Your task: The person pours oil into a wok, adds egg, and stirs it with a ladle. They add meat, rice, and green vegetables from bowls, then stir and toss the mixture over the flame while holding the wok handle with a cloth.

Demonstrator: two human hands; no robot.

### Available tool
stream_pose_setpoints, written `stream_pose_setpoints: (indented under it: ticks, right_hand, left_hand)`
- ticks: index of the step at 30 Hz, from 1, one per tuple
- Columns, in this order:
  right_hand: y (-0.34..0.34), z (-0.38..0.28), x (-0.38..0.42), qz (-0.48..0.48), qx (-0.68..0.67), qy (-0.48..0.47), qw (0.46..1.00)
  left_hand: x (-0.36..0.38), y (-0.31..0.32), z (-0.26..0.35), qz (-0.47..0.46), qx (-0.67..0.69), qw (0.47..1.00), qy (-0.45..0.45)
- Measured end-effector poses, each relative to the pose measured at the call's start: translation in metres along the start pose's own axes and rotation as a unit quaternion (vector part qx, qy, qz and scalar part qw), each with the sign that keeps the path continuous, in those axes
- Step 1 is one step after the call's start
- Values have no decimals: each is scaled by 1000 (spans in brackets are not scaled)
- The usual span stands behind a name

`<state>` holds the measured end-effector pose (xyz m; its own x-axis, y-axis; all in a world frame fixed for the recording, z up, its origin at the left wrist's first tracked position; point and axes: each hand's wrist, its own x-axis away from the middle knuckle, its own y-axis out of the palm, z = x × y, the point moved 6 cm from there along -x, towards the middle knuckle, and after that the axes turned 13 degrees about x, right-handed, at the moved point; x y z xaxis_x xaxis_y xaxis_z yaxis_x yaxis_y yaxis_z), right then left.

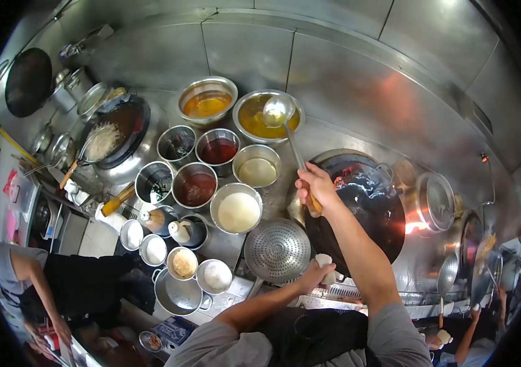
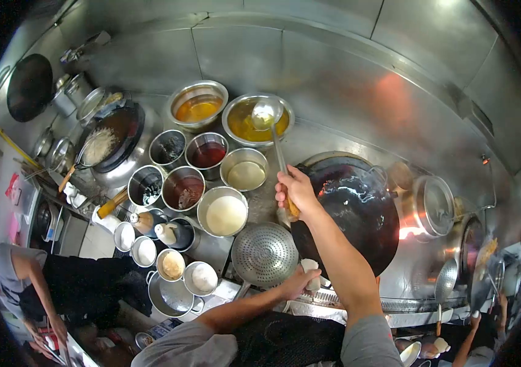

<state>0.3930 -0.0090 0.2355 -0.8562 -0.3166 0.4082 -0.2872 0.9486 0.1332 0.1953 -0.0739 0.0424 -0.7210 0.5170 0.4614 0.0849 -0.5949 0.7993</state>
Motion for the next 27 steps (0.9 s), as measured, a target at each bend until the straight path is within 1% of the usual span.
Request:
stream_pose_setpoints:
  ticks: [2,3,4,6,7,8,11,13,14,16,20,22,23,24,26,27]
  right_hand:
    - [-2,-7,3,-16,-25,-8,1000]
    - [-3,-13,6,-25,-36,-15,999]
    - [-3,-18,9,-34,-46,-23,998]
    - [-4,-23,13,-31,-46,-27,998]
    - [-5,-24,14,-33,-47,-30,998]
    - [-6,-25,15,-36,-50,-32,998]
    - [-8,-24,15,-42,-52,-37,997]
    - [-10,-20,13,-40,-59,-37,997]
    - [-12,-17,12,-38,-64,-33,997]
    - [-13,-13,12,-31,-51,-37,998]
    - [-24,-5,12,-22,-20,-50,998]
    - [-37,-2,16,-15,-39,-51,998]
    - [-43,-1,21,-55,-72,-58,994]
    - [-50,-1,28,-94,-106,-64,988]
    - [-75,0,59,-108,-137,-68,982]
    - [-91,1,79,-123,-164,-66,976]
  left_hand:
    - [9,2,5,61,-18,998,-1]
    - [7,2,5,32,-27,999,9]
    - [4,0,4,31,-31,999,13]
    - [0,-4,-2,50,-20,998,16]
    - [-1,-6,-2,73,-29,996,35]
    - [-3,-7,-4,72,-31,996,37]
    - [-7,-14,-5,73,-54,995,41]
    - [-8,-13,-7,39,-52,998,20]
    - [-10,-13,-9,40,-54,997,22]
    - [-10,-16,-9,105,-65,989,76]
    - [-12,-16,-13,136,-68,984,89]
    - [-16,-23,-20,190,-68,975,97]
    - [-18,-25,-23,168,-67,977,109]
    - [-14,-18,-26,171,-71,976,111]
    - [0,6,-28,210,-71,966,133]
    - [-1,14,-36,208,-71,961,169]
